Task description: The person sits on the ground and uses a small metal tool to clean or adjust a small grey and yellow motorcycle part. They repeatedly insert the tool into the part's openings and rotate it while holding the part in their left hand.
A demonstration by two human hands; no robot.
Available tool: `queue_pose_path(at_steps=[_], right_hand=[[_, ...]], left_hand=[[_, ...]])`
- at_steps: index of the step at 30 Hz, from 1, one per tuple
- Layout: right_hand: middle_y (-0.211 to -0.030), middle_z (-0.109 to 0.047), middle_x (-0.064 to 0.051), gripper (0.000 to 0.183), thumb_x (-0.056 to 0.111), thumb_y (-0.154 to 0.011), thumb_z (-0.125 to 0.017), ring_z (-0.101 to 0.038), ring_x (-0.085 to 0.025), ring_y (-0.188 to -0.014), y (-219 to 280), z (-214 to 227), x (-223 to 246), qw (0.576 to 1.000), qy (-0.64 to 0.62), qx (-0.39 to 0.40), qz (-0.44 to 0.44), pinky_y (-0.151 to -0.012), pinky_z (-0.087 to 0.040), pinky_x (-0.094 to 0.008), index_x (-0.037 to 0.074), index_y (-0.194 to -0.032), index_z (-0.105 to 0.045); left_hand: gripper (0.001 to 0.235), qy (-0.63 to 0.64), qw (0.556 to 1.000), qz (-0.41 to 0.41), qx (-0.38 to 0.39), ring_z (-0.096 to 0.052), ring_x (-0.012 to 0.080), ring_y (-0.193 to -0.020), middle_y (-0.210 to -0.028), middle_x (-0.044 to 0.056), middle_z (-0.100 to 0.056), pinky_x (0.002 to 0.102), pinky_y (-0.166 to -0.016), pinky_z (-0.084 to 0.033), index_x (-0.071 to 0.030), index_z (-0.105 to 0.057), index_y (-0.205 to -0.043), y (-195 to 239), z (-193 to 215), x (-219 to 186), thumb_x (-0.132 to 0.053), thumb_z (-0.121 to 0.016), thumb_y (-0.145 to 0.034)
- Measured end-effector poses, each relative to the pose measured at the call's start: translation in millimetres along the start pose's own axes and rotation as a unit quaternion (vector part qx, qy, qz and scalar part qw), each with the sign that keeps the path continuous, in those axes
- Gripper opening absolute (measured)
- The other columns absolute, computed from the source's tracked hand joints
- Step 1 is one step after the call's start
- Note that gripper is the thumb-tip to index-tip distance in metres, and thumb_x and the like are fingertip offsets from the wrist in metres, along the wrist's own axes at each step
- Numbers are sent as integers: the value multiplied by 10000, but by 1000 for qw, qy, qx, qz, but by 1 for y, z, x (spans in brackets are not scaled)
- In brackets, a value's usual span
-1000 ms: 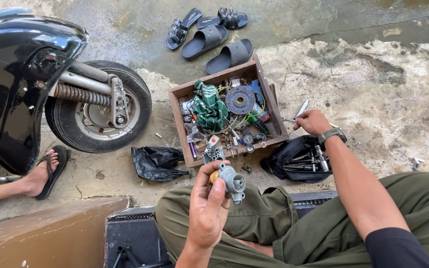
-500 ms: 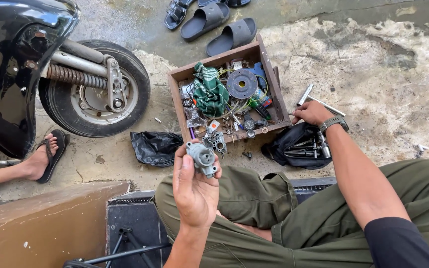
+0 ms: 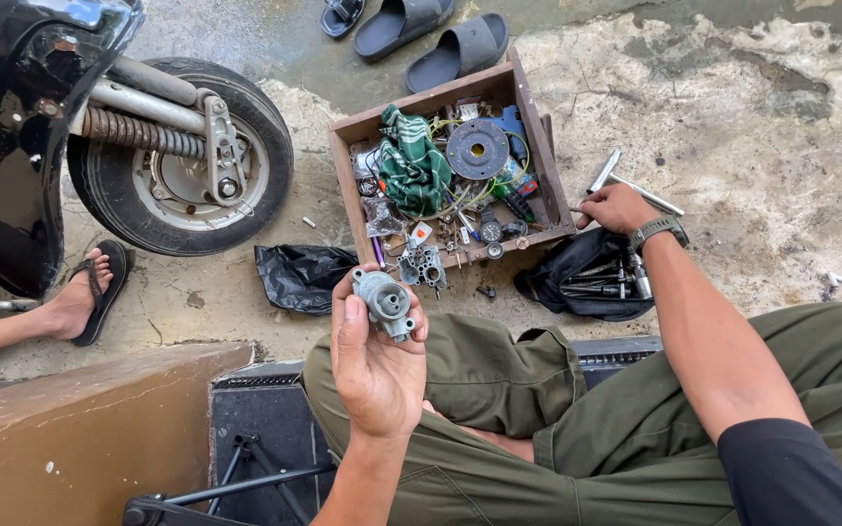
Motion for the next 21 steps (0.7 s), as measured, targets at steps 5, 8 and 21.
queue_pose_path(at_steps=[5,8,21], right_hand=[[-868,-805,-13,314,243,-992,-578,-304,-83,-487,-5,-1,-4,1000,2,-4,2,-474,-331,-265,43,-1125,-779],[-878,-807,-1,316,226,-981,-563,-300,-80,-484,-3,1,-1,1000,3,-10,4,-477,-333,-261,50,-1157,-757],[-950,-796,-4,343,99,-885,-507,-317,-68,-478,-13,9,-12,995,-64,-72,-5,-426,-302,-264,31,-1155,-708]], left_hand=[[334,-5,1000,-7,0,-586,235,-779,-936,163,-620,316,-620,-472,-12,-548,-1270,1,0,-1,-253,-549,-1038],[333,-5,1000,-9,2,-580,232,-779,-929,156,-609,316,-619,-464,-12,-545,-1264,1,-2,-2,-251,-551,-1032],[347,2,1000,-18,6,-591,229,-801,-923,156,-623,311,-621,-466,-10,-553,-1267,2,-4,-4,-257,-569,-1024]])
Point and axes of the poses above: each hand's wrist, its own y-axis away from the middle knuckle, its own z-axis out of the back of the hand, x = y × z, the point moved 10 cm from there along -y, towards the middle knuckle
